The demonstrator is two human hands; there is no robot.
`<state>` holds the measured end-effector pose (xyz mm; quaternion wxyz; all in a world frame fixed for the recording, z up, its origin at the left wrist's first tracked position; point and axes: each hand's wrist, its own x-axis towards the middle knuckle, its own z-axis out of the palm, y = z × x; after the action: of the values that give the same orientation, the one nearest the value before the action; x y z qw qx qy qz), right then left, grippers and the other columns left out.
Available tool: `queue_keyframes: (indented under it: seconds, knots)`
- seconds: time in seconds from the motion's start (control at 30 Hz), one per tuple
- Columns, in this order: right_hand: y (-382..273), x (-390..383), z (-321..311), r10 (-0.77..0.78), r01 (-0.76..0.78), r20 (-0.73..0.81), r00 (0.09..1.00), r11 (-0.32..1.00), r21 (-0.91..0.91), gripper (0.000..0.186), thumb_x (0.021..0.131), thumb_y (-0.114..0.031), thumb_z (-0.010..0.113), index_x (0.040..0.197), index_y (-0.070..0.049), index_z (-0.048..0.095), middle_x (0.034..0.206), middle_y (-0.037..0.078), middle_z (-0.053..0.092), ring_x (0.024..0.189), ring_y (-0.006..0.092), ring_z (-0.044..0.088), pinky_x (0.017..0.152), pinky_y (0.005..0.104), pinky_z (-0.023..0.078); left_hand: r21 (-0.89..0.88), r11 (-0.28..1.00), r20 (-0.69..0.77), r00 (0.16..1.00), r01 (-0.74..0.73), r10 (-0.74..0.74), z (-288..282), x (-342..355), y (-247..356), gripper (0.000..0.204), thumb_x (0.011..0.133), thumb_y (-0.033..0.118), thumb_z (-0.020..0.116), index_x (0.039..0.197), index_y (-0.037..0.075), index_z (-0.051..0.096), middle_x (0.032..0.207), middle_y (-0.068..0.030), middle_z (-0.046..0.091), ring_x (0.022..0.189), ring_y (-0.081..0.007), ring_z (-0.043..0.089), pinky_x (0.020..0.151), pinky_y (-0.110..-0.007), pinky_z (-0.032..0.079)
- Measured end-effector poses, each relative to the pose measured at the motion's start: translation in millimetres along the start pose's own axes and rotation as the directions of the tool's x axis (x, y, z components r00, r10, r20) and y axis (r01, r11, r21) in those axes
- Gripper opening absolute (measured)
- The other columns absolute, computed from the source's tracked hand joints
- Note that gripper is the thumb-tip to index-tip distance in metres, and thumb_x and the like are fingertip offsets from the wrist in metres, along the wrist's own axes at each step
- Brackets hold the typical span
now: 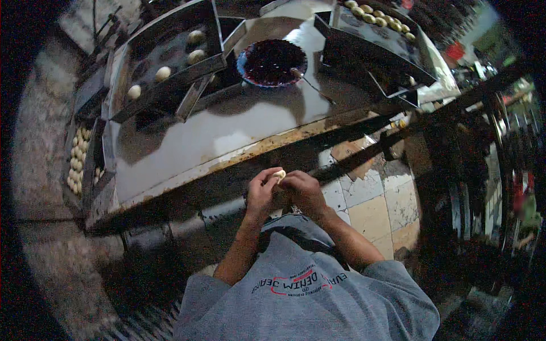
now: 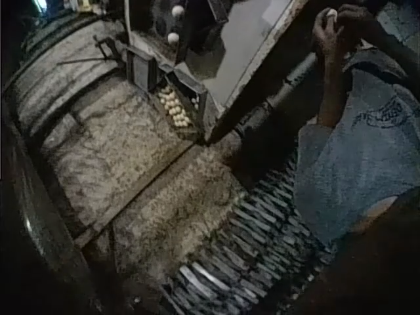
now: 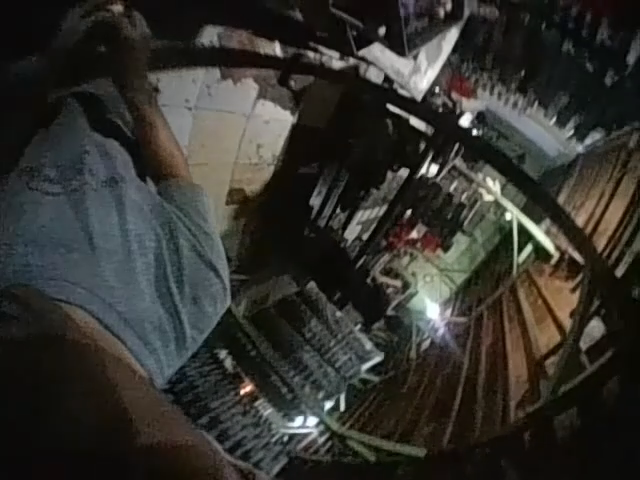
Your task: Fill bread dough buns with jam filling and arrange them onto baking trays.
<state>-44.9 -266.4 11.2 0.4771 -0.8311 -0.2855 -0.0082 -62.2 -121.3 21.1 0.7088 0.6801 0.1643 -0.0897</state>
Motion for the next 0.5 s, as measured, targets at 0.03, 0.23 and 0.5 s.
queue_keyframes:
  seconds: [0.03, 0.23, 0.5]
  knots:
    - [4.5, 5.7, -4.2, 0.026, -0.026, -0.017, 1.000, 1.000, -0.003, 0.025, 0.067, 0.002, 0.061, 0.090, -0.001, 0.052, 0.086, 0.012, 0.056, 0.078, 0.0281, 0.058, 0.068, 0.0312, 0.047, -0.004, 1.000, -0.035, 0.999, 0.006, -0.006, 2.0, 1.8, -3.9, 0.021, 0.082, 0.002, 0.046, 0.101, -0.001, 0.056, 0.096, -0.0061, 0.058, 0.084, -0.0131, 0.055, 0.078, -0.026, 0.044]
    - [13.4, 33.2, -4.2, 0.078, -0.069, -0.021, 0.997, 0.958, 0.279, 0.027, 0.069, 0.005, 0.063, 0.092, 0.000, 0.051, 0.080, 0.011, 0.058, 0.073, 0.0178, 0.059, 0.064, 0.0272, 0.046, 0.033, 0.958, -0.021, 0.958, -0.284, 0.285, -2.9, 6.5, -10.1, 0.027, 0.082, 0.002, 0.041, 0.106, -0.001, 0.054, 0.107, -0.0111, 0.055, 0.097, -0.0155, 0.052, 0.085, -0.028, 0.041]
    - [27.6, 73.1, 25.5, 0.337, -0.357, 0.130, 0.933, 0.803, 0.478, 0.026, 0.084, -0.011, 0.054, 0.106, 0.000, 0.052, 0.088, 0.012, 0.062, 0.080, 0.0170, 0.058, 0.074, 0.0269, 0.045, -0.198, 0.971, -0.265, 0.961, -0.137, 0.081, -25.4, -3.1, -13.3, 0.030, 0.087, 0.008, 0.047, 0.116, -0.001, 0.048, 0.114, -0.0103, 0.051, 0.101, -0.0153, 0.050, 0.086, -0.027, 0.040]
